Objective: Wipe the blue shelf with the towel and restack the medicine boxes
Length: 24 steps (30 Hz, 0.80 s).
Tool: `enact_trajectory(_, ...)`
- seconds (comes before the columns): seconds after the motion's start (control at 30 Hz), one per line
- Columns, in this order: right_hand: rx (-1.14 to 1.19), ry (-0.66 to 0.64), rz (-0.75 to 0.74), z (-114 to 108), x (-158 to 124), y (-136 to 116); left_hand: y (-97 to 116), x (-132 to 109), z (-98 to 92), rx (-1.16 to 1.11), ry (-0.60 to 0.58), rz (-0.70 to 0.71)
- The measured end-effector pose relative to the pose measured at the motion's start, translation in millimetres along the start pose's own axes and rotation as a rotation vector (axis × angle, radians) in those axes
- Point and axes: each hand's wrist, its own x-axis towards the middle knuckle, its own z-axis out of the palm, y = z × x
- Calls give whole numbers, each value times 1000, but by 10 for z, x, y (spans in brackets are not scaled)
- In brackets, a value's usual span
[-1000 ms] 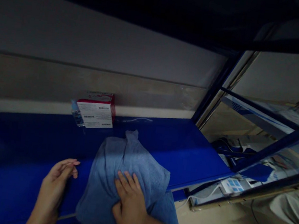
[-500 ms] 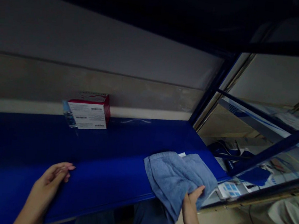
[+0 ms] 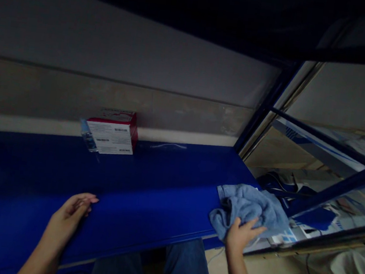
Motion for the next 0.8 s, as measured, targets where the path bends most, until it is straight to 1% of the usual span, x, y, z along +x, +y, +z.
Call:
enact_trajectory(0.03, 16, 25, -16, 47, -189, -102, 7, -7, 6, -10, 6, 8)
enact_trajectory(0.07, 36, 15, -71, 83, -398, -225, 13, -14, 8, -25, 15, 19)
enact_trajectory(0.13, 77, -145, -230, 104, -841, -528, 20, -26, -2, -68, 25, 39)
enact_trajectory(0.17, 87, -236, -283, 88, -1059, -700, 21, -28, -17, -95, 28, 44)
enact_trajectory(0.27, 104, -547, -445, -27, -1622, -1242, 15, -22, -113, -169, 30, 41)
enact_trajectory(0.33, 132, -717, -604, -97, -1887, -1589, 11, -15, -214, -193, 48, 44)
enact_trajectory(0.37, 162, -781, -693, -111, -1979, -1751, 9, -15, -268, -197, 62, 45)
enact_trajectory(0.43, 246, -845, -847, -71, -2066, -2047, 4, -23, -370, -195, 88, 26)
enact_trajectory(0.5, 320, -844, -940, 66, -2006, -2293, -7, -42, -443, -216, 121, -30)
enact_trajectory(0.53, 341, -832, -968, 165, -1915, -2389, -14, -55, -465, -243, 140, -66)
enact_trajectory(0.57, 352, -819, -989, 278, -1784, -2461, -22, -68, -478, -279, 160, -100)
enact_trajectory(0.63, 327, -814, -1013, 519, -1410, -2516, -34, -94, -479, -354, 197, -141)
enact_trajectory(0.7, 224, -781, -927, 725, -924, -2425, -35, -119, -463, -382, 212, -147)
enact_trajectory(0.73, 162, -768, -862, 798, -656, -2323, -31, -132, -452, -383, 210, -141)
enact_trajectory(0.8, 38, -694, -722, 869, -108, -2024, -16, -156, -432, -383, 200, -127)
